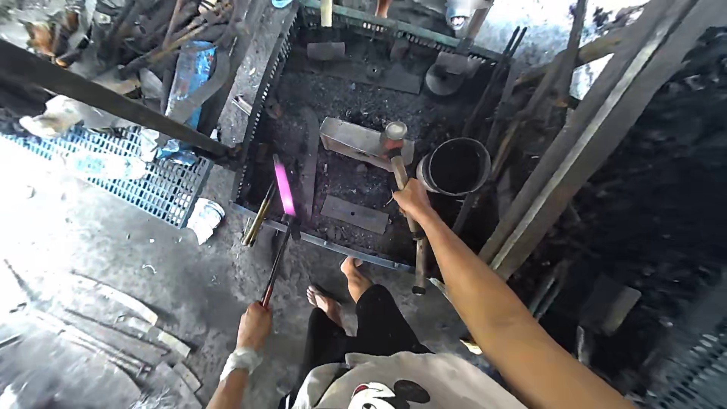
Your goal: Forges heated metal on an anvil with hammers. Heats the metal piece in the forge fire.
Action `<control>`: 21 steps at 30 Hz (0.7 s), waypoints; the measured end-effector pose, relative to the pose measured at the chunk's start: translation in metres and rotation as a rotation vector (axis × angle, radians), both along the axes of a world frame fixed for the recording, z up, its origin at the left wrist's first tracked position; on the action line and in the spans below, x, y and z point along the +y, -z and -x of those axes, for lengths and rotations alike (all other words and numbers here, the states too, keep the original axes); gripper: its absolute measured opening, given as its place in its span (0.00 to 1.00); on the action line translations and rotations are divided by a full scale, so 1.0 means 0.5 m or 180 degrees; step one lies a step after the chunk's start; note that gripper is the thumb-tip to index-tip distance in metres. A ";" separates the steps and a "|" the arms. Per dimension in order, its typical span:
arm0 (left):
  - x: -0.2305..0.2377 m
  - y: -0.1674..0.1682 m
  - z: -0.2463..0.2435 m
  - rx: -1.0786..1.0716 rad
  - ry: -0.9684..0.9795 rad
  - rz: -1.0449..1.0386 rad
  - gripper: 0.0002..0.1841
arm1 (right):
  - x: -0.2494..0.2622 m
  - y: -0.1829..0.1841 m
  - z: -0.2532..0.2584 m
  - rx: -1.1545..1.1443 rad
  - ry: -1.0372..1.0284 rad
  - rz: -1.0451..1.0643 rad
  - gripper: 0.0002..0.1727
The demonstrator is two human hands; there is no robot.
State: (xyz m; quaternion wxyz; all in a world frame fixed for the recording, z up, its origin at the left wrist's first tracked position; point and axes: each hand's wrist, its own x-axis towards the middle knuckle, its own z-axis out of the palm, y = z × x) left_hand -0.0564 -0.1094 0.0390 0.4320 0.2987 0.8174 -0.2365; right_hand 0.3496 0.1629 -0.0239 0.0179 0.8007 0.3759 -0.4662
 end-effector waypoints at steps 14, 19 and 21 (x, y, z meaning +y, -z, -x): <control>0.427 0.189 0.109 -0.0462 0.0771 -0.0360 0.20 | 0.037 -0.043 0.047 -0.0531 0.0025 0.0401 0.22; 0.539 0.285 0.127 -0.0618 0.0940 -0.0301 0.22 | 0.059 -0.052 0.089 -0.0809 0.0051 0.0617 0.21; 0.561 0.317 0.134 -0.0659 0.1005 -0.0309 0.23 | 0.066 -0.051 0.103 -0.0878 0.0144 0.0669 0.19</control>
